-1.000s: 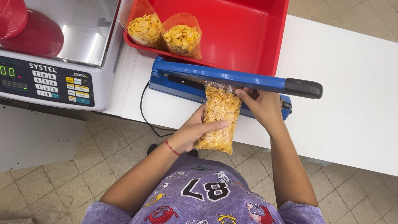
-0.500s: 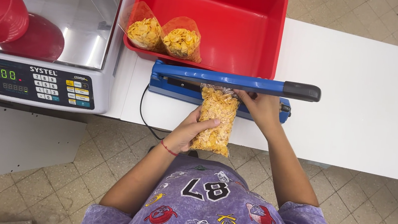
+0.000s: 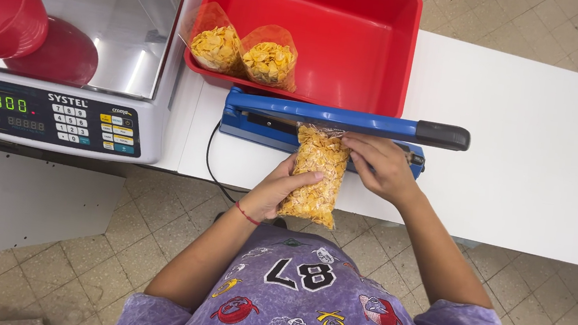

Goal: Scooping snacks into plastic bags, weighing them on a scale, and sealing them with a heat sealer

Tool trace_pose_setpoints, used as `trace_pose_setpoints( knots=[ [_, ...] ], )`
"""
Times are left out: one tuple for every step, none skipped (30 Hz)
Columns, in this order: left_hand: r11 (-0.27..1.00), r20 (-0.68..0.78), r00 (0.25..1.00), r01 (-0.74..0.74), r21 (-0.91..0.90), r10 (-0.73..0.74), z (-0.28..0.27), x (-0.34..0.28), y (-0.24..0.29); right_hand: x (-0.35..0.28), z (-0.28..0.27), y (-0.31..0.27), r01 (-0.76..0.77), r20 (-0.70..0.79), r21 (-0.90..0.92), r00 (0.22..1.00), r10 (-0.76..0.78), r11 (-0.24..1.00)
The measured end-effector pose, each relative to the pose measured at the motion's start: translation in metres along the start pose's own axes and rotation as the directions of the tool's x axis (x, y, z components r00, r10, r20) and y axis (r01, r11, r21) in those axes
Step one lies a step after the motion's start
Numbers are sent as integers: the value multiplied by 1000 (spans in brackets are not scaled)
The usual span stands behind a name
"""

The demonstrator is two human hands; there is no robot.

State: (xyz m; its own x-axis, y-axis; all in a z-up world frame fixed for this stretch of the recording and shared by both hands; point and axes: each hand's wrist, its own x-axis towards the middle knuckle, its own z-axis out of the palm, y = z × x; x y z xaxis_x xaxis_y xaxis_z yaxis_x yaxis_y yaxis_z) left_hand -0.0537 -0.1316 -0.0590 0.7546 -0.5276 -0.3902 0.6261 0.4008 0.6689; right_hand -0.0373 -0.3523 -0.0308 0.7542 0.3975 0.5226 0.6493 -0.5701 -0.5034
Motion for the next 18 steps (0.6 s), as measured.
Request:
trace_pose_setpoints(
  knots=[
    [1000,0,1000,-2,-1,2,-1,1,0,5,-4,-4,2,1,0,1000,-2,1000],
    [1000,11,1000,1,-2,-1,-1,1,1,11,-7,-8,-23,90,142,996,10,990],
    [1000,21,1000,5,-2,-5,-2,1,1,16,-10,-13,-61,179,279,984,10,958],
    [1000,21,1000,4,-4,-4,-2,1,1,19,-9,-11,-60,180,279,984,9,958],
    [1000,26,1000,5,2,-5,-2,1,2,22,-8,-10,-95,291,277,957,11,956],
    [1000,31,999,6,8,-6,-1,0,3,25,-7,-8,-130,398,270,917,12,954],
    [1000,30,1000,2,8,-3,-1,0,3,32,-10,-12,-127,399,271,917,9,954],
    [1000,35,999,3,2,-3,-1,0,4,40,-13,-15,-119,455,274,890,-20,955],
    [1000,39,999,2,-5,-2,-1,0,5,48,-16,-19,-109,510,277,859,-50,955],
    [1000,37,999,-3,-7,4,-3,1,4,49,-15,-14,-104,512,277,858,-55,955],
    [1000,45,999,7,3,-7,-4,2,3,49,-13,-10,-94,571,239,819,-62,966],
    [1000,52,999,16,13,-17,-6,3,2,49,-12,-5,-81,628,202,775,-65,976],
    [1000,50,999,13,10,-14,-6,3,3,54,-13,-5,-79,631,202,773,-68,976],
    [1000,56,998,14,13,-15,-6,3,3,58,-14,-5,-110,671,216,739,-66,970],
    [1000,63,998,16,17,-17,-6,3,4,62,-16,-5,-144,709,228,703,-63,963],
    [1000,61,998,15,15,-16,-8,4,3,63,-13,-2,-143,710,229,701,-65,963],
    [999,66,998,19,26,-21,-10,5,2,64,-10,0,-197,731,239,681,-43,951],
    [999,70,997,23,37,-26,-11,6,1,65,-7,2,-252,751,248,659,-21,936]
  ],
)
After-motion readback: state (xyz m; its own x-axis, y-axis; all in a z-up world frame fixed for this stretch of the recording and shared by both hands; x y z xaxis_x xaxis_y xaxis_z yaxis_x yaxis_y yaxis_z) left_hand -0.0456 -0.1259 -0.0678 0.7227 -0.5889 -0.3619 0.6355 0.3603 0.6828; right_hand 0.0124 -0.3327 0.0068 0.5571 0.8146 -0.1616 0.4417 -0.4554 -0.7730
